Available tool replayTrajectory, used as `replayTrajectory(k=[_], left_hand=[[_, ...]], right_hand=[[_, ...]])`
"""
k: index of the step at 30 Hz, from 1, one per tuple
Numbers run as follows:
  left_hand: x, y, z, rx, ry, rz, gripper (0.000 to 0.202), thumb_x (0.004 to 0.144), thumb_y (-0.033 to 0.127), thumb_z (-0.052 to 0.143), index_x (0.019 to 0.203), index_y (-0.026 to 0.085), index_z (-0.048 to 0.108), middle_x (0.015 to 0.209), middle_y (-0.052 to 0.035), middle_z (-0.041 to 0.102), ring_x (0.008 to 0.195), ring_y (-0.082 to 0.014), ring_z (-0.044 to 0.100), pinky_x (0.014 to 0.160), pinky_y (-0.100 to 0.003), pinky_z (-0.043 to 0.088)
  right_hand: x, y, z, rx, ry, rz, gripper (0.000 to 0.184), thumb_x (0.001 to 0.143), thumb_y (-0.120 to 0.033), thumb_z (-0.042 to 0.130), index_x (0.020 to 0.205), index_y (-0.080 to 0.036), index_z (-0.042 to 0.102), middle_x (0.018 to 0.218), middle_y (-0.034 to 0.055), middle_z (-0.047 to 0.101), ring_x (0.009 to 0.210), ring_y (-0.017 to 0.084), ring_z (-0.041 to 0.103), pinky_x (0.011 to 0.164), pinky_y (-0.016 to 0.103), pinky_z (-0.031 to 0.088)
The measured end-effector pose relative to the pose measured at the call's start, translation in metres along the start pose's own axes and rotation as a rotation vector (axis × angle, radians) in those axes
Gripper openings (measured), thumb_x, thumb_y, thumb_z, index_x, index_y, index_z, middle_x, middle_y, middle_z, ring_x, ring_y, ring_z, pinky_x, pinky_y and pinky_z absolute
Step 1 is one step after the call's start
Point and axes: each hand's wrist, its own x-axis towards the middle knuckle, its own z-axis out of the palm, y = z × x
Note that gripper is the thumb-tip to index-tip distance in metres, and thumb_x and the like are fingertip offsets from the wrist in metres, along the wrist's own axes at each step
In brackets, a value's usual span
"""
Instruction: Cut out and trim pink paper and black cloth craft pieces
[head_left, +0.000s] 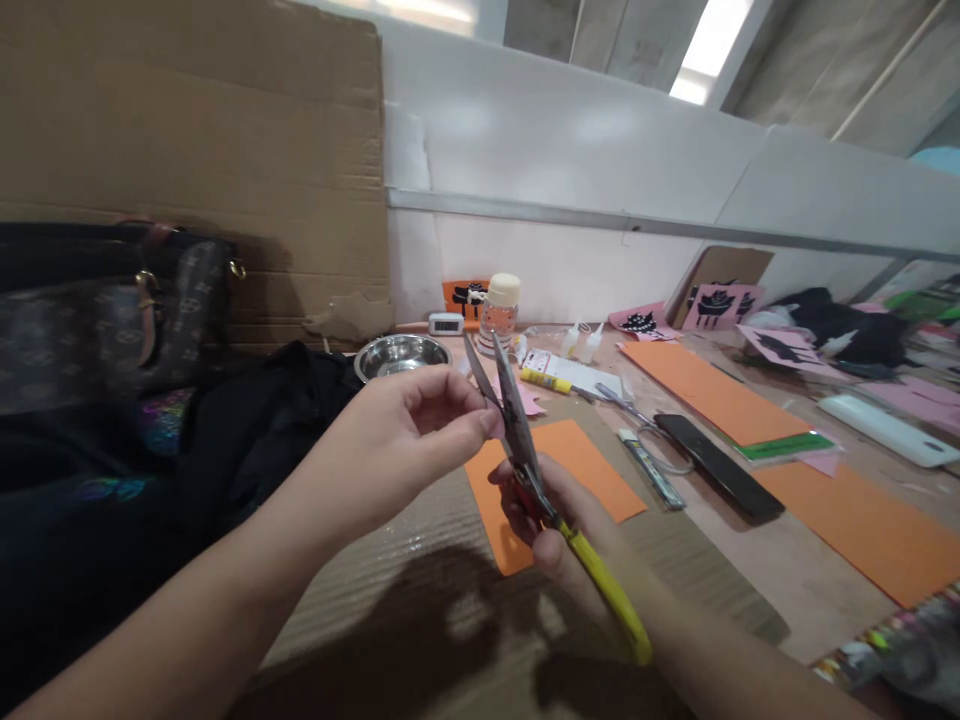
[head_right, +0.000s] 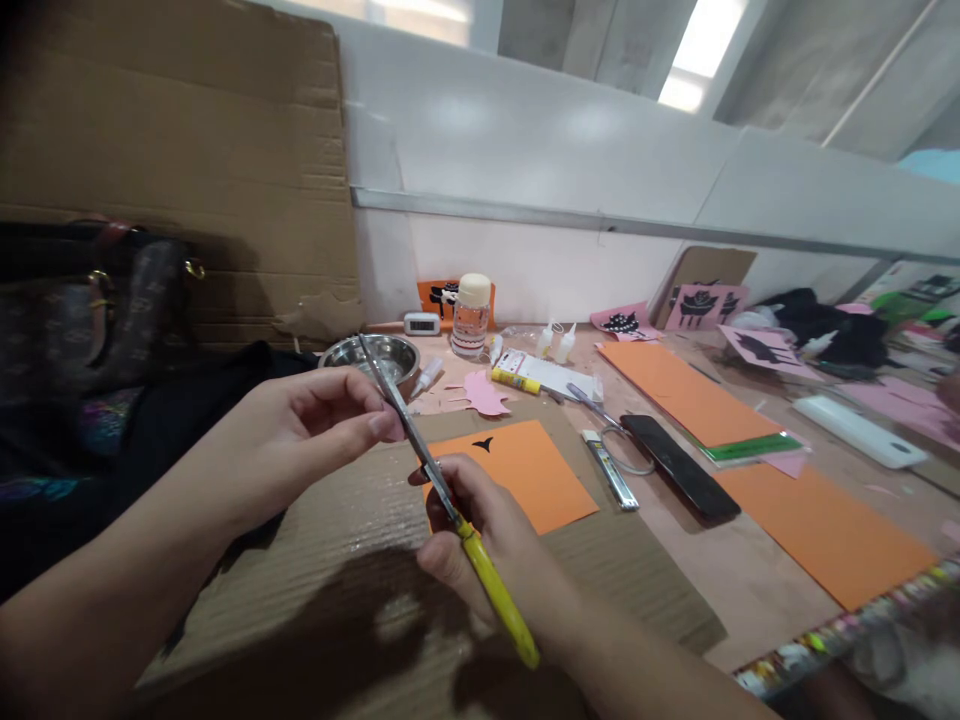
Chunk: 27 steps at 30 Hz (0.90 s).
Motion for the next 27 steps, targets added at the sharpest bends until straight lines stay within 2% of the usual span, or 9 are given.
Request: replayTrajectory(k=[8, 13, 18, 23, 27], left_hand=[[0.0006, -0.0017, -0.0063, 0.096, -0.034, 0.017, 0.019, 0.088, 0.035, 0.073, 0.076, 0.022, 0.067, 0.077, 0.0046, 0.071, 0.070, -0.0085, 0.066, 0.068, -0.015, 0.052], [0.0000, 0.0007, -0.0067, 0.123, -0.023, -0.016, 0.019, 0.086, 0.034, 0.073, 0.073, 0.021, 0.068, 0.077, 0.0009, 0.073, 0.071, -0.0134, 0.067, 0.070, -0.023, 0.057], [-0.0006, 0.0007, -0.0072, 0.126, -0.006, -0.048, 0.020, 0.083, 0.037, 0.075, 0.072, 0.022, 0.068, 0.072, 0.0009, 0.071, 0.064, -0.0134, 0.065, 0.063, -0.023, 0.055], [-0.0006, 0.0027, -0.0080, 0.100, -0.047, -0.079, 0.018, 0.084, 0.034, 0.074, 0.072, 0.022, 0.069, 0.074, 0.0010, 0.072, 0.069, -0.0134, 0.067, 0.067, -0.022, 0.055], [-0.0013, 0.0043, -0.0080, 0.077, -0.064, -0.081, 0.019, 0.084, 0.033, 0.074, 0.072, 0.021, 0.067, 0.076, 0.0019, 0.072, 0.072, -0.0128, 0.067, 0.069, -0.021, 0.054]], right_hand=[[-0.0010, 0.0087, -0.0035, -0.065, 0.036, -0.001, 0.051, 0.087, -0.058, 0.070, 0.128, -0.031, 0.058, 0.098, 0.0022, 0.053, 0.084, 0.018, 0.048, 0.073, 0.029, 0.045], [0.0005, 0.0064, -0.0029, -0.109, 0.028, -0.013, 0.051, 0.088, -0.062, 0.067, 0.126, -0.030, 0.059, 0.093, 0.0010, 0.051, 0.081, 0.017, 0.047, 0.073, 0.029, 0.044], [0.0003, 0.0034, -0.0014, -0.146, 0.062, -0.003, 0.051, 0.088, -0.064, 0.067, 0.124, -0.029, 0.060, 0.095, 0.0023, 0.053, 0.081, 0.018, 0.049, 0.072, 0.030, 0.045], [-0.0005, 0.0028, -0.0026, -0.147, 0.028, 0.004, 0.051, 0.087, -0.063, 0.068, 0.125, -0.029, 0.060, 0.097, 0.0032, 0.055, 0.083, 0.019, 0.049, 0.073, 0.030, 0.046], [-0.0007, 0.0035, -0.0030, -0.148, 0.050, 0.015, 0.052, 0.087, -0.064, 0.067, 0.126, -0.029, 0.060, 0.098, 0.0036, 0.055, 0.083, 0.019, 0.048, 0.074, 0.030, 0.046]])
